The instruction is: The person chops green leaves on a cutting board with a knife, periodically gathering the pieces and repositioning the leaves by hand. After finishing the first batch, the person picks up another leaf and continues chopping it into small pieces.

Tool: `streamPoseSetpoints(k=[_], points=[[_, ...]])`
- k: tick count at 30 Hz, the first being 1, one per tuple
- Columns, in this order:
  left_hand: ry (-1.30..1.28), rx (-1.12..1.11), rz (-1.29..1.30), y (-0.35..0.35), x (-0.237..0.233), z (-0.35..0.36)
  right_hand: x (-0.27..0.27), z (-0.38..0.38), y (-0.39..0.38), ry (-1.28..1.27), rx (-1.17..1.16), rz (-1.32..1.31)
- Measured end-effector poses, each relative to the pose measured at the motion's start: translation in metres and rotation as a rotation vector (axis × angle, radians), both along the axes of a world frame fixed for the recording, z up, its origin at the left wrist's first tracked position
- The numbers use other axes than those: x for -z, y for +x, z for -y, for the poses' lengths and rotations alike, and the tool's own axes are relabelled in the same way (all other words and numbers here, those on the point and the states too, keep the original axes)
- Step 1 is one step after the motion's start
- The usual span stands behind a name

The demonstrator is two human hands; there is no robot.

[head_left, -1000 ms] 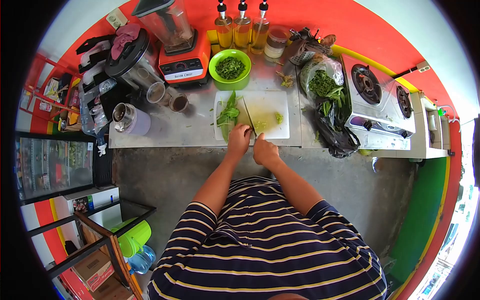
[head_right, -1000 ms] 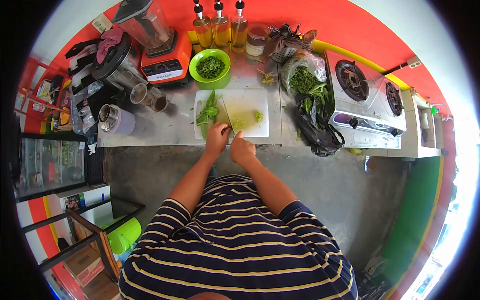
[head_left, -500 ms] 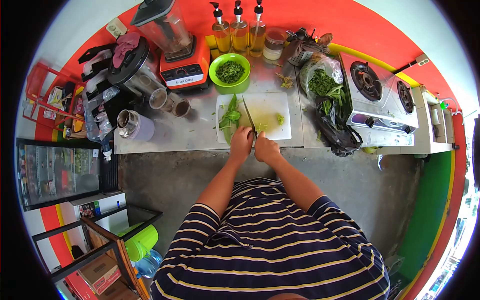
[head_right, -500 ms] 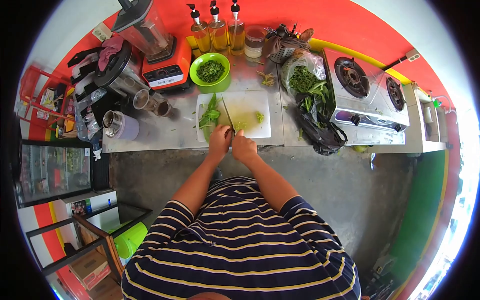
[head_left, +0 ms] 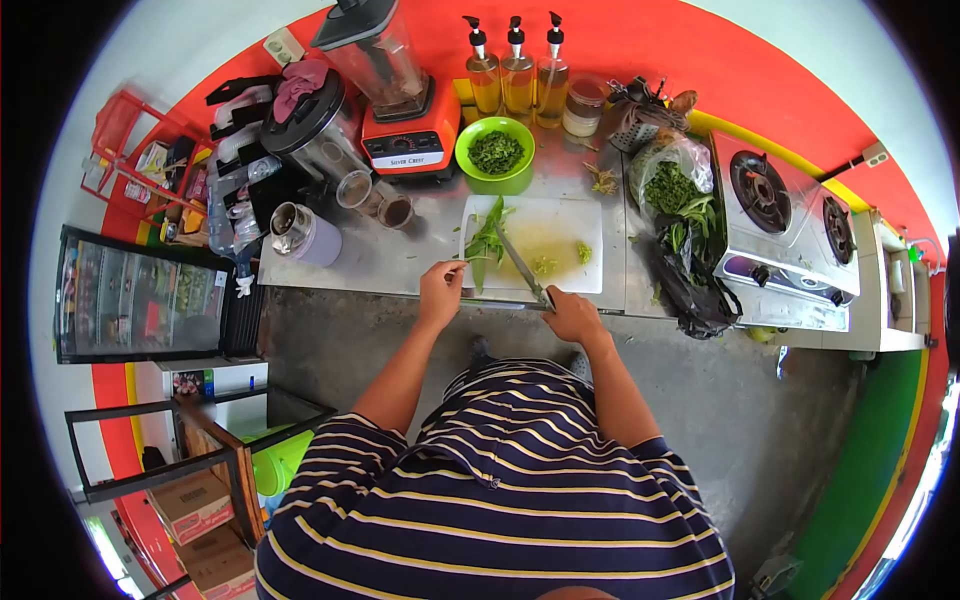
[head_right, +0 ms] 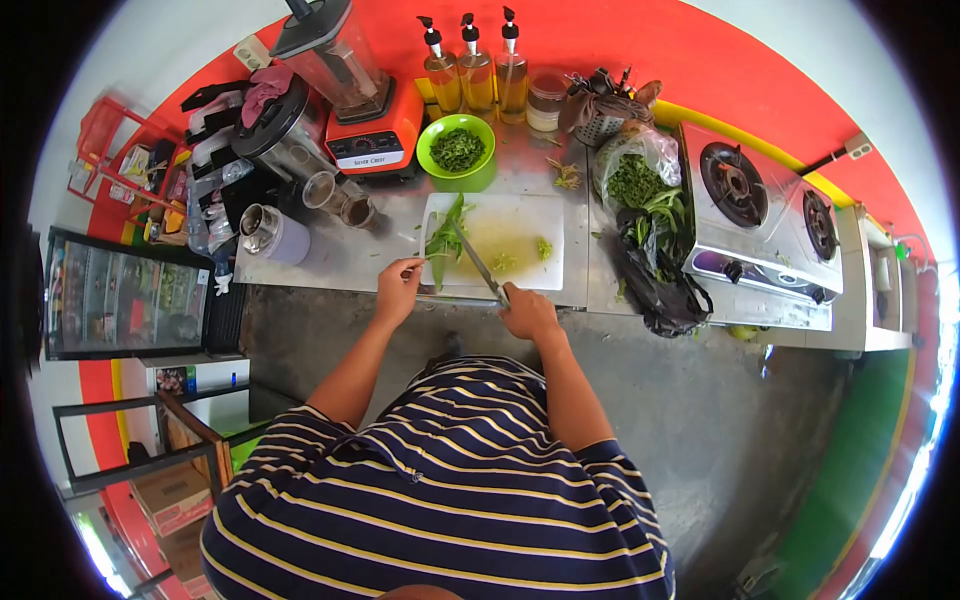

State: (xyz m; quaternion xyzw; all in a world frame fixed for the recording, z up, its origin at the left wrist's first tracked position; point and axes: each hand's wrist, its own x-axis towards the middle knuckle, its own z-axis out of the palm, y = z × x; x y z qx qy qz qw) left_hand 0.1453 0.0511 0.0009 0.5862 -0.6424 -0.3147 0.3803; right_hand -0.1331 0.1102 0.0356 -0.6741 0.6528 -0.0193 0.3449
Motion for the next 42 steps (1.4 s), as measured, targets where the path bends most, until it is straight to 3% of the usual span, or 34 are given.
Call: streamPoseSetpoints(k=[5, 11, 17, 19, 26, 32, 37, 42], points=[[0.077, -0.049, -0.021, 0.004, 0.003, 0.006, 0.0, -0.01, -0.023, -0.037, -0.038, 0.058], [0.167, -0.05, 0.052, 0.011, 0.013, 0.021, -0.011, -0.02, -0.051, 0.014, 0.036, -0.07], [0.135, 0.015, 0.049, 0.005, 0.039, 0.03, -0.005, -0.027, -0.071, 0.037, 0.209, -0.111], [0.085, -0.004, 0.202, 0.001, 0.038, 0.03, -0.004, -0.03, -0.075, 0.008, 0.303, -0.141], [0.019, 0.015, 0.178, -0.003, 0.05, 0.042, -0.01, -0.036, -0.077, -0.066, 0.446, -0.149], [-0.045, -0.018, 0.168, -0.008, 0.058, 0.043, -0.006, -0.032, -0.079, -0.037, 0.369, 0.05], [0.031, -0.11, -0.05, -0.012, 0.029, 0.037, -0.007, -0.032, -0.08, -0.025, 0.365, 0.04], [0.008, -0.135, -0.03, -0.02, -0.001, 0.036, 0.004, -0.029, -0.089, -0.103, 0.454, -0.009]])
